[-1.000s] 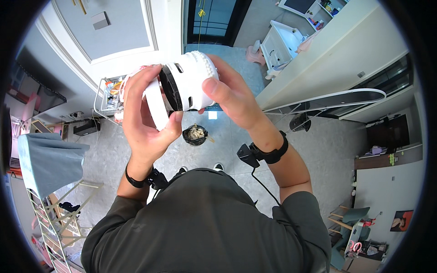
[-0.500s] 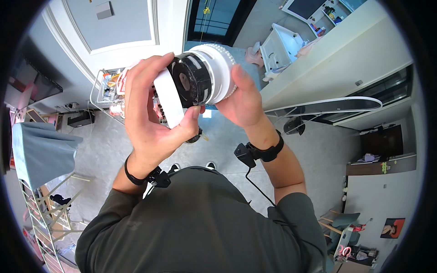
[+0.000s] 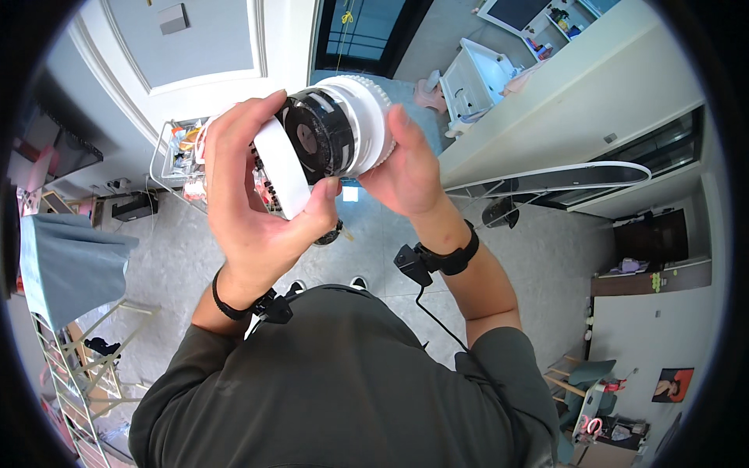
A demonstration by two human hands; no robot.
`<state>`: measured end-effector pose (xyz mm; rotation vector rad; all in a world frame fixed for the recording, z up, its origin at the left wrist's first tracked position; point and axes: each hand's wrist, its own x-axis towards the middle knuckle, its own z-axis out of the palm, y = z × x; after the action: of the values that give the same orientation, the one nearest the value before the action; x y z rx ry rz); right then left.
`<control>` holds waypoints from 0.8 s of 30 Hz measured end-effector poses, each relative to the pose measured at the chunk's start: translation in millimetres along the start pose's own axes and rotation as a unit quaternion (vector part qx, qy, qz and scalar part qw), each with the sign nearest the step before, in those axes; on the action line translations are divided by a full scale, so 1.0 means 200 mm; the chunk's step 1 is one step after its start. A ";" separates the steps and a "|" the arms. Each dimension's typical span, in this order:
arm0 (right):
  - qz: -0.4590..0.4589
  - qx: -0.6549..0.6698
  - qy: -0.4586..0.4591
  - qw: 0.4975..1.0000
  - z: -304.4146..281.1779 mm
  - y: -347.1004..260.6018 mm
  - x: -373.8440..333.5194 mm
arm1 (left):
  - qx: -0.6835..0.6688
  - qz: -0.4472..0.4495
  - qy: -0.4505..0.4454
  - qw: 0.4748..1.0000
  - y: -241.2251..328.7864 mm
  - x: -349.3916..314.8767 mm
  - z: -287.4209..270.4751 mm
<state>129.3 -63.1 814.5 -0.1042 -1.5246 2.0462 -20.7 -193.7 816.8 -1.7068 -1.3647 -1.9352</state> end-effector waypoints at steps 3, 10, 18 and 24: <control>-0.046 0.188 -0.103 0.976 -0.01 0.04 0.04 | 0.034 -0.009 0.012 0.999 0.03 0.00 0.01; -0.028 0.254 -0.108 0.961 0.00 0.05 0.05 | 0.046 -0.001 0.042 0.998 0.03 0.01 0.03; -0.034 0.266 -0.099 0.958 0.00 0.05 0.05 | 0.047 0.004 0.042 0.998 0.05 0.03 0.04; -0.026 0.164 -0.058 0.984 -0.03 0.04 0.03 | 0.062 0.005 0.031 0.998 0.05 0.03 0.06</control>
<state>123.2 -56.8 807.5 0.1832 -1.2193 2.2642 -7.8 -188.7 825.6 -1.5803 -1.4176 -1.8415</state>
